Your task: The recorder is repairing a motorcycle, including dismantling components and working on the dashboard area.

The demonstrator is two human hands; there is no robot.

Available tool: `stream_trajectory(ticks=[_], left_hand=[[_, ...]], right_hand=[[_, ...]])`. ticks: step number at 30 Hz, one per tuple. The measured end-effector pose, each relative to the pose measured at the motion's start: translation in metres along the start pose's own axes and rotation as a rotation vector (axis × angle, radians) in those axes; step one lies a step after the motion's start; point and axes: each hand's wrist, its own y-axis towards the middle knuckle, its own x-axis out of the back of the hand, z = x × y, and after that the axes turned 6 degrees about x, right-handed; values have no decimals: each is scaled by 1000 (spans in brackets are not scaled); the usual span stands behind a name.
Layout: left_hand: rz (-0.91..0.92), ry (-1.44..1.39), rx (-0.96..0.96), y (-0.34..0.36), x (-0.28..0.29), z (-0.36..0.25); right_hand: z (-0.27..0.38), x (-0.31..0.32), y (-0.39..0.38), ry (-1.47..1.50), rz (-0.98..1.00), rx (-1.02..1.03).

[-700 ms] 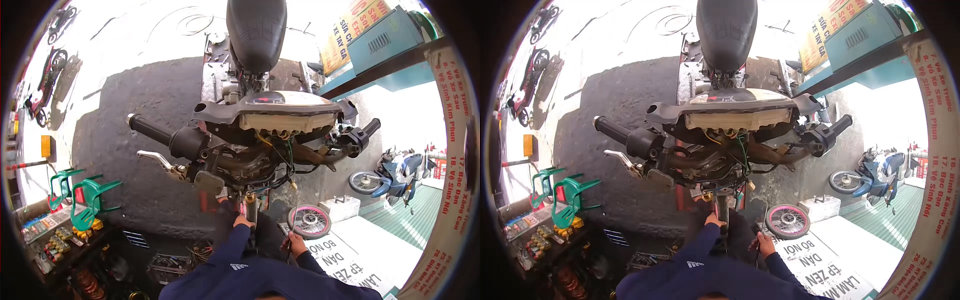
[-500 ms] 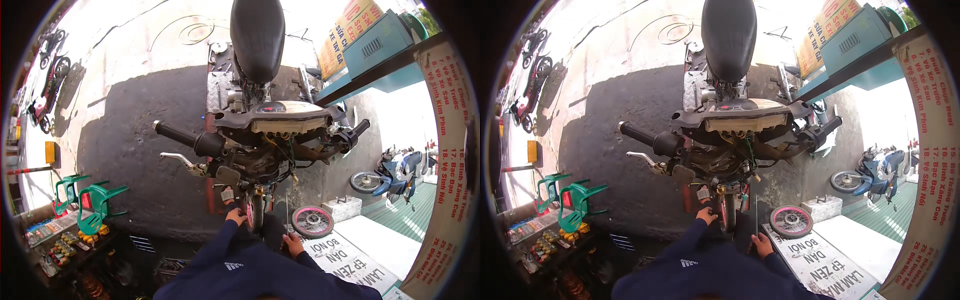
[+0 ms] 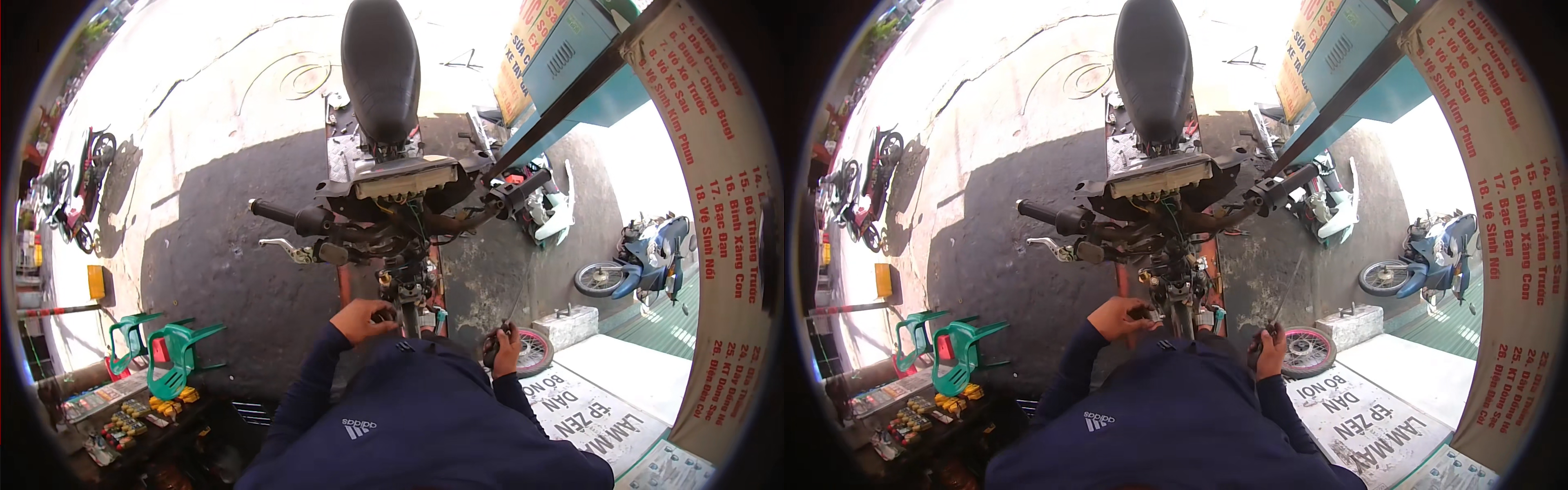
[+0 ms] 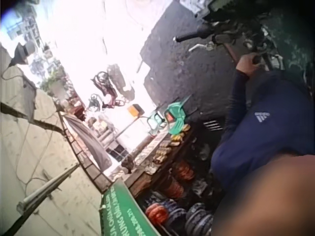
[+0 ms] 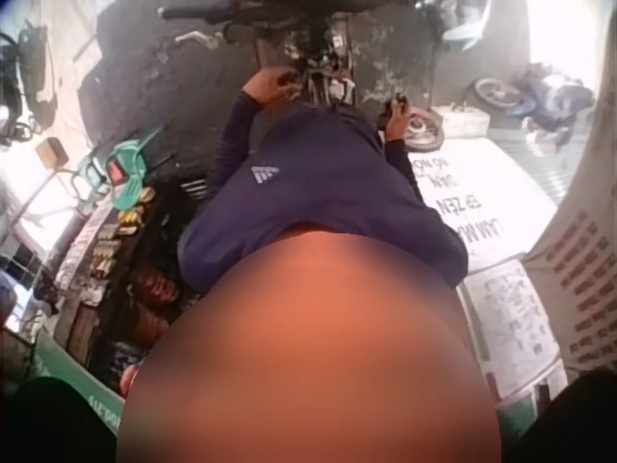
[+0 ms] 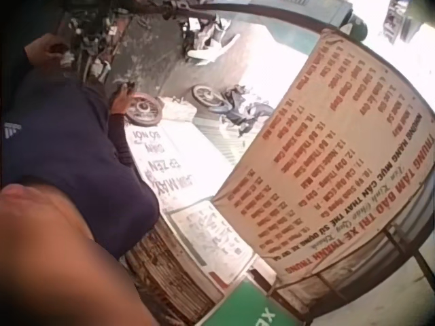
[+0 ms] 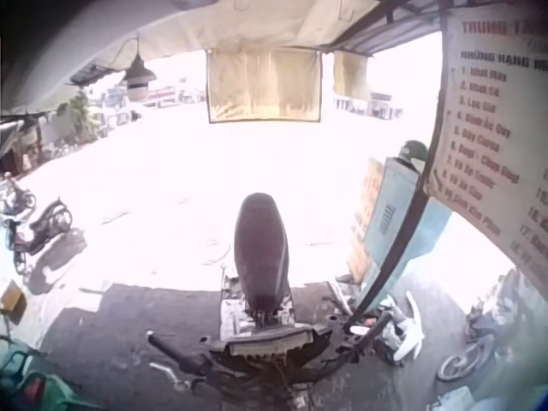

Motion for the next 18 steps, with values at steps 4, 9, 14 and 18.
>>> stream_trajectory(ticks=[4,9,14,18], left_hand=[[-501,-83,-376,12,32,-92],[-727,607,-667,114,90,-149],[-330,910,-205,181,114,-159],[-137,866,-135,202,128,-155]], right_hand=[[59,-29,-19,169,105,234],[108,-70,-31,-243,592,468],[133,-85,-40,-116,630,201],[134,-85,-41,-122,619,97]])
